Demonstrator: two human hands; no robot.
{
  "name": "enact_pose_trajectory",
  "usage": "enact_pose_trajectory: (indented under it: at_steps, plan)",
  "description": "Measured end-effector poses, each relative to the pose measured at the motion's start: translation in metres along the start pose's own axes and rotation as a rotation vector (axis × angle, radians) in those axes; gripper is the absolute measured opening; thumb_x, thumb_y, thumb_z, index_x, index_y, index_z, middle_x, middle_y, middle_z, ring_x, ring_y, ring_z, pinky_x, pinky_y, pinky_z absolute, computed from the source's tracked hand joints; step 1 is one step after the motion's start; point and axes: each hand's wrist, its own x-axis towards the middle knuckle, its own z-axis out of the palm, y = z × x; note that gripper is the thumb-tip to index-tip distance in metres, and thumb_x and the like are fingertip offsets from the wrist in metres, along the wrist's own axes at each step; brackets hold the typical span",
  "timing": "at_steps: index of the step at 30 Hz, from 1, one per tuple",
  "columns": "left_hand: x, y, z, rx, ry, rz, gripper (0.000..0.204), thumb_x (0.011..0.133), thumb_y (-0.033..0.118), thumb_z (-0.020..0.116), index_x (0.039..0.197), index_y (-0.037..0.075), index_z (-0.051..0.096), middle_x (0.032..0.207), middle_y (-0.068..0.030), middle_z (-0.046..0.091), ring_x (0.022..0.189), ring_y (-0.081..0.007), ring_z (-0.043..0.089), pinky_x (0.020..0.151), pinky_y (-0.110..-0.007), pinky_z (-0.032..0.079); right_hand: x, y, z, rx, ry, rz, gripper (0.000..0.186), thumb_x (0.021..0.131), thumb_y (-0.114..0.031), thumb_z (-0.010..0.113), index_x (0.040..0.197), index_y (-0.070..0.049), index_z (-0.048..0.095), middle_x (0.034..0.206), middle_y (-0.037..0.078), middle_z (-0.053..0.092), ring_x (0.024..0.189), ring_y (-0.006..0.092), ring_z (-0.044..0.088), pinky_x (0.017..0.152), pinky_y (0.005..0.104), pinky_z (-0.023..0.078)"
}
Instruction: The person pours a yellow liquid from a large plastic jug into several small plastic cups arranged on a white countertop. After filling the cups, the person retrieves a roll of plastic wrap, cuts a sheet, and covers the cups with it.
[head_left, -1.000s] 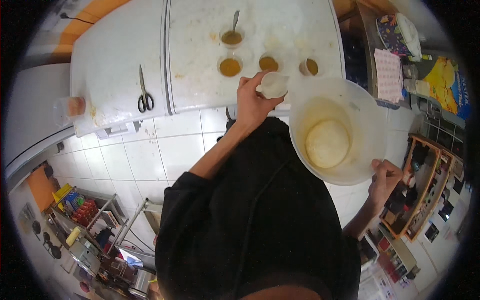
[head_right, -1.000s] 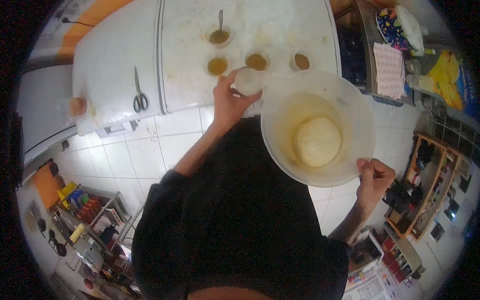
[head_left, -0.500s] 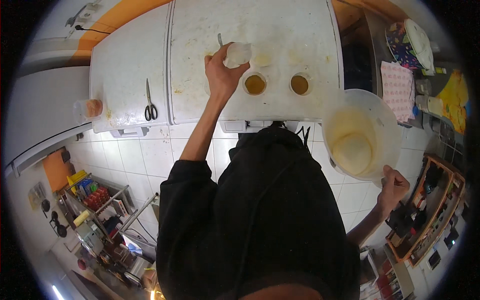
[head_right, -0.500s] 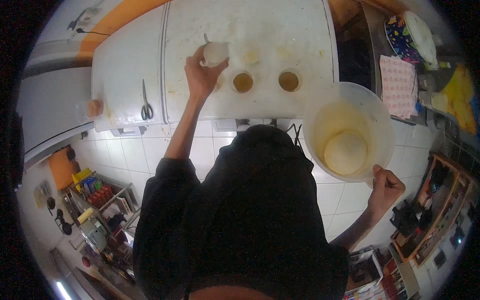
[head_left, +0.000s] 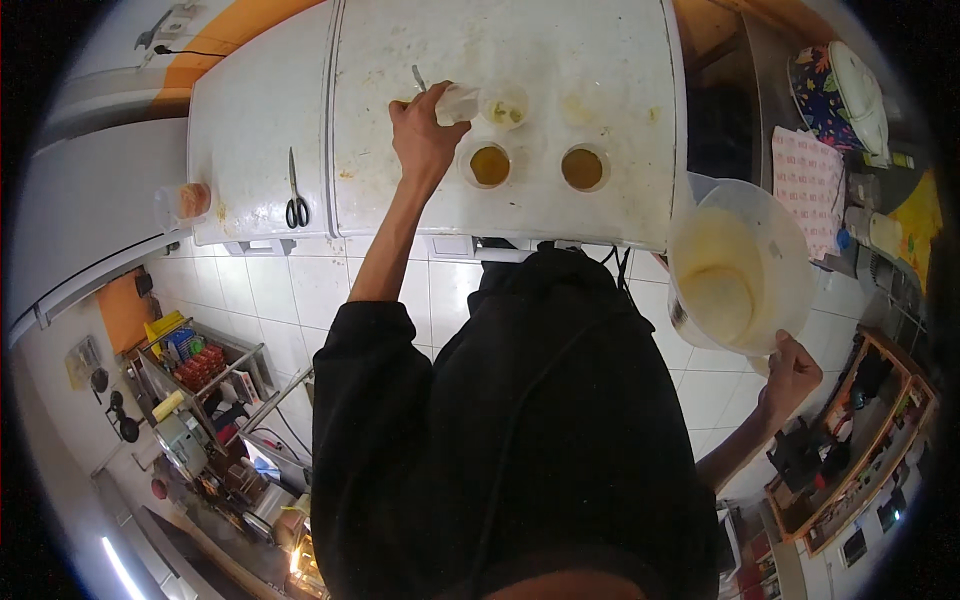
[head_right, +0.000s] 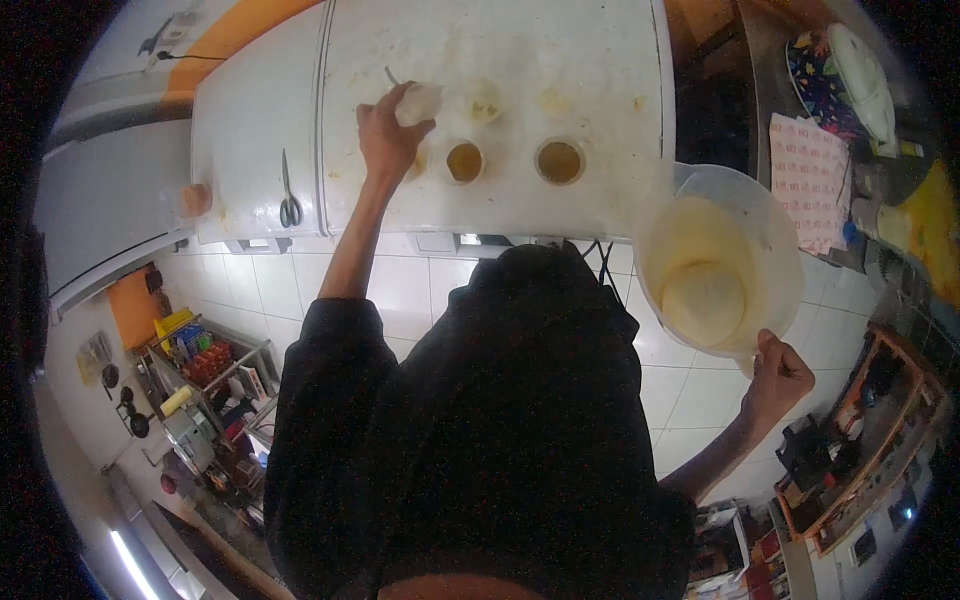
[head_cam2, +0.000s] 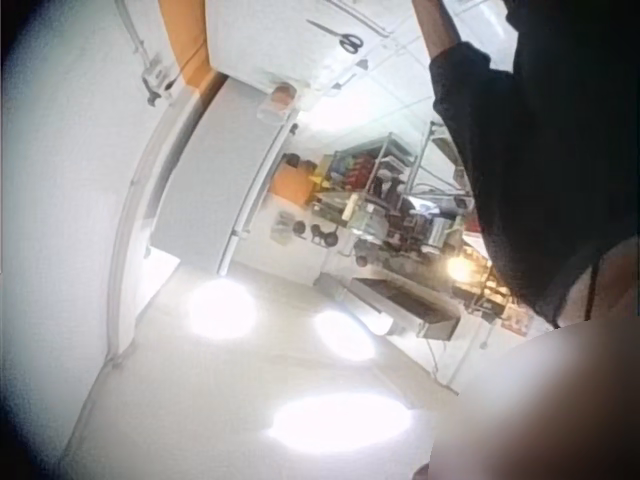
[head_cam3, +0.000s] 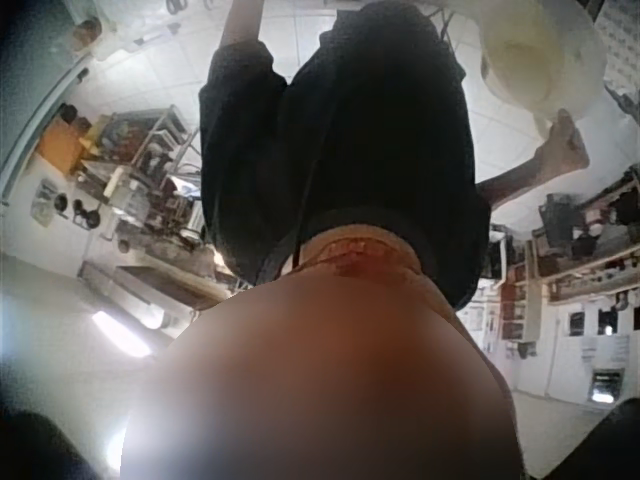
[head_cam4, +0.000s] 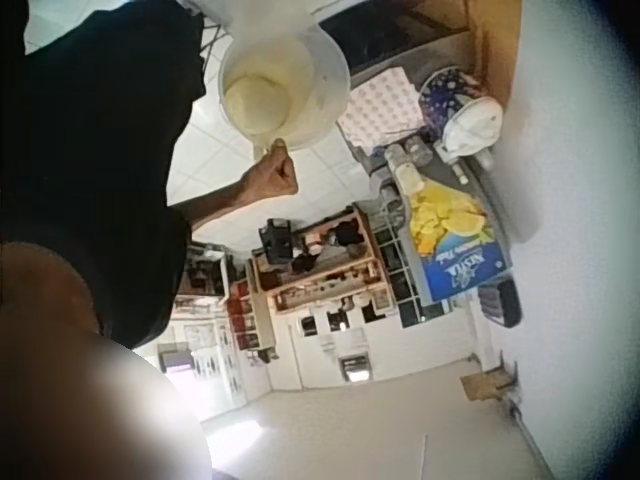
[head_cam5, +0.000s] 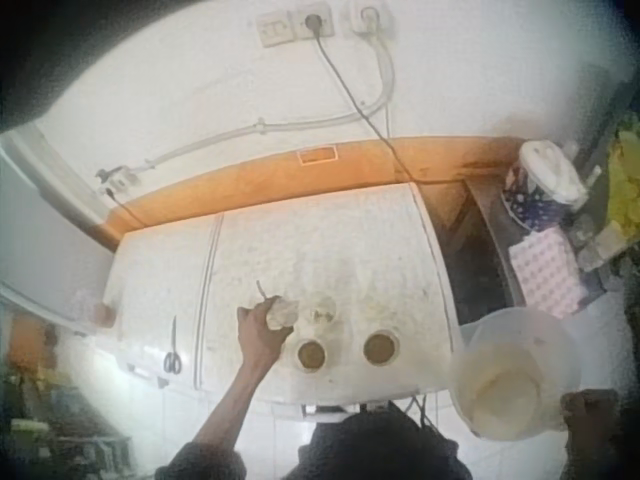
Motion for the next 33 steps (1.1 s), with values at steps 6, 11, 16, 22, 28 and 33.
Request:
enact_pose_trajectory:
  at_steps: [6, 11, 16, 22, 28, 33]
  plan:
    - [-0.001, 0.008, -0.004, 0.148, -0.013, -0.004, 0.055, 0.062, 0.012, 0.077, 0.115, 0.016, 0.062, 0.104, -0.0047, 0.064, 0.095, -0.0294, 0.048, 0.082, -0.039, 0.047, 0.011, 0.002, 0.001, -0.017, -0.094, 0.013, 0.028, 0.079, -0.013, 0.068, 0.058, 0.002, 0.058, 0.052, -0.006, 0.039, 0.049, 0.0037, 0.029, 0.047, 0.0228, 0.018]
    - [0.006, 0.007, 0.001, 0.245, -0.016, 0.043, 0.053, 0.062, 0.012, 0.076, 0.113, 0.019, 0.062, 0.104, -0.0035, 0.064, 0.095, -0.0296, 0.049, 0.079, -0.039, 0.048, 0.016, 0.010, 0.003, -0.088, -0.125, -0.021, 0.023, 0.079, -0.013, 0.066, 0.062, 0.002, 0.062, 0.053, -0.006, 0.042, 0.048, 0.0031, 0.031, 0.046, 0.0224, 0.021]
    - [0.014, 0.002, 0.015, 0.358, 0.031, 0.171, 0.047, 0.062, 0.010, 0.074, 0.106, 0.021, 0.064, 0.097, -0.0027, 0.064, 0.095, -0.0291, 0.050, 0.071, -0.040, 0.051, 0.016, 0.006, 0.003, -0.108, -0.164, 0.041, 0.027, 0.079, -0.015, 0.068, 0.066, 0.008, 0.063, 0.055, 0.000, 0.051, 0.054, 0.0074, 0.042, 0.052, 0.0226, 0.033]
    - [0.023, 0.001, 0.030, 0.603, 0.051, 0.318, 0.038, 0.068, 0.011, 0.069, 0.104, 0.024, 0.064, 0.093, 0.0003, 0.061, 0.095, -0.0266, 0.050, 0.073, -0.040, 0.047, 0.021, 0.012, -0.004, -0.223, -0.183, 0.026, 0.023, 0.078, -0.012, 0.068, 0.068, 0.008, 0.065, 0.055, 0.002, 0.054, 0.054, 0.0081, 0.044, 0.053, 0.0232, 0.035]
    - [0.034, 0.009, 0.036, 0.750, 0.075, 0.505, 0.019, 0.075, 0.015, 0.061, 0.093, 0.019, 0.063, 0.087, -0.0019, 0.058, 0.094, -0.0233, 0.050, 0.072, -0.040, 0.040, 0.016, 0.007, 0.002, -0.192, -0.168, 0.017, 0.020, 0.078, -0.011, 0.068, 0.070, 0.008, 0.066, 0.055, 0.004, 0.057, 0.054, 0.0086, 0.047, 0.054, 0.0240, 0.037]
    - [0.039, 0.008, 0.044, 0.810, 0.093, 0.634, 0.015, 0.072, 0.013, 0.063, 0.086, 0.013, 0.065, 0.085, -0.0048, 0.059, 0.091, -0.0207, 0.050, 0.073, -0.036, 0.037, 0.015, 0.006, 0.004, -0.247, -0.172, 0.034, 0.020, 0.077, -0.010, 0.068, 0.070, 0.009, 0.066, 0.055, 0.003, 0.056, 0.054, 0.0082, 0.046, 0.055, 0.0254, 0.039]
